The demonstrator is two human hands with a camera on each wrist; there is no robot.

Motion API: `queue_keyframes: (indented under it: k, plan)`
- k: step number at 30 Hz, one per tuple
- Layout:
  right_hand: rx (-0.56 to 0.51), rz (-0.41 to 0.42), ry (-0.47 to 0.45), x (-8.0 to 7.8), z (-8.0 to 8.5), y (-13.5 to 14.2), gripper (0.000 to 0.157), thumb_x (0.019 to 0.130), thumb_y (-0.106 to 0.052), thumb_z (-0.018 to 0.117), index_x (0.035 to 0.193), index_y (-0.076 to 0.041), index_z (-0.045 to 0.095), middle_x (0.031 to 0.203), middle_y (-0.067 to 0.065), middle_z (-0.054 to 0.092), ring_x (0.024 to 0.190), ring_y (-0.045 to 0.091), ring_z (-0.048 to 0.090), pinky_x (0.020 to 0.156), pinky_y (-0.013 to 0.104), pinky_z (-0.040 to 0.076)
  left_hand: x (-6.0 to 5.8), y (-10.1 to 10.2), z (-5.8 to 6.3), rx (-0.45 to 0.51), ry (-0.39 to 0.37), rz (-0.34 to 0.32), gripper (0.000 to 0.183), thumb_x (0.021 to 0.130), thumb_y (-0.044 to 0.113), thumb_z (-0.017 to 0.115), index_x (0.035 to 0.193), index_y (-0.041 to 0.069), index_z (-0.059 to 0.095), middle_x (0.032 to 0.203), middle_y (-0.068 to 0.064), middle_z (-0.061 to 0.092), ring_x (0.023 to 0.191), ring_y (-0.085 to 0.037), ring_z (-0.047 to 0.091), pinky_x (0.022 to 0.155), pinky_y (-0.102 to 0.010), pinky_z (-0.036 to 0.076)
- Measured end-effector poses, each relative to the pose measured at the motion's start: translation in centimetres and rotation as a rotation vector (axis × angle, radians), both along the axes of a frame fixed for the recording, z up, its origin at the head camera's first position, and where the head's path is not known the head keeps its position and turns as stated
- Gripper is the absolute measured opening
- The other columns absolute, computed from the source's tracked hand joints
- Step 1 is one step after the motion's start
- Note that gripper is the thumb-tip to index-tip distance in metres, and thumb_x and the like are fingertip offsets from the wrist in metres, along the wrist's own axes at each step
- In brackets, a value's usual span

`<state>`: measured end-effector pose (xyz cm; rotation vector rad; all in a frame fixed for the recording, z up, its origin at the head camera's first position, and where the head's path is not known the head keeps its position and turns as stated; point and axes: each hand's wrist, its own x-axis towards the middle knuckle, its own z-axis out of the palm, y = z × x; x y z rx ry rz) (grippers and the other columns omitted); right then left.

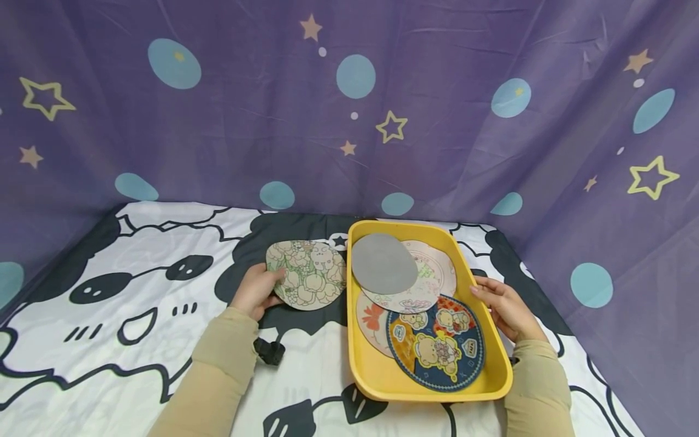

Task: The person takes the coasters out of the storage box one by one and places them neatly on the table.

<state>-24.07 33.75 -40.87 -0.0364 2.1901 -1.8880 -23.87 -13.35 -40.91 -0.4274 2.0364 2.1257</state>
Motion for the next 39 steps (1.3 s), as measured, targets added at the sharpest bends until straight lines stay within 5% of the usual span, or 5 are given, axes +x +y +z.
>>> queue_keyframes:
  k: [4, 8, 15, 21, 39]
  plan:
    - [0.001, 0.005, 0.001, 0.0, 0.0, 0.0, 0.051, 0.102, -0.019, 0.055, 0.141, 0.009, 0.038, 0.101, -0.011, 0.071, 0.091, 0.006, 0.068, 0.078, 0.028, 0.061, 0.1, 0.1, 0.4, -0.060, 0.004, -0.010, 0.048, 0.104, 0.018, 0.046, 0.144, -0.007, 0.038, 0.114, -0.015, 0.061, 0.079, -0.008, 0.066, 0.070, -0.024, 0.059]
    - [-0.008, 0.008, 0.002, 0.0, 0.0, 0.1, 0.052, 0.102, -0.018, 0.055, 0.142, 0.010, 0.037, 0.101, -0.011, 0.071, 0.092, 0.006, 0.068, 0.078, 0.027, 0.061, 0.2, 0.0, 0.9, -0.087, 0.015, -0.032, 0.052, 0.105, 0.021, 0.043, 0.149, -0.006, 0.034, 0.133, -0.021, 0.052, 0.105, -0.019, 0.062, 0.088, -0.031, 0.055]
    - [-0.019, 0.010, -0.001, 0.0, 0.0, 0.0, 0.050, 0.102, -0.018, 0.055, 0.141, 0.009, 0.038, 0.102, -0.010, 0.071, 0.092, 0.007, 0.068, 0.078, 0.027, 0.061, 0.5, -0.4, 1.6, -0.077, 0.020, -0.015, 0.070, 0.105, 0.021, 0.042, 0.154, -0.011, 0.002, 0.163, -0.028, 0.009, 0.149, -0.038, 0.021, 0.121, -0.052, 0.026]
    - [-0.004, 0.001, -0.003, 0.0, 0.0, 0.0, 0.047, 0.102, -0.020, 0.056, 0.139, 0.006, 0.042, 0.102, -0.011, 0.071, 0.092, 0.007, 0.068, 0.079, 0.028, 0.061, 0.6, -0.5, 1.9, -0.085, 0.039, 0.010, 0.073, 0.105, 0.021, 0.043, 0.153, -0.011, -0.002, 0.163, -0.026, -0.004, 0.153, -0.037, 0.003, 0.125, -0.048, 0.013]
    - [-0.044, 0.008, 0.012, 0.0, -0.1, 0.0, 0.044, 0.102, -0.015, 0.054, 0.138, 0.007, 0.042, 0.101, -0.009, 0.071, 0.092, 0.008, 0.069, 0.077, 0.028, 0.061, 0.9, -0.4, 2.3, -0.111, 0.053, 0.047, 0.075, 0.103, 0.024, 0.047, 0.156, -0.006, 0.004, 0.165, -0.022, -0.001, 0.153, -0.037, 0.000, 0.126, -0.049, 0.006]
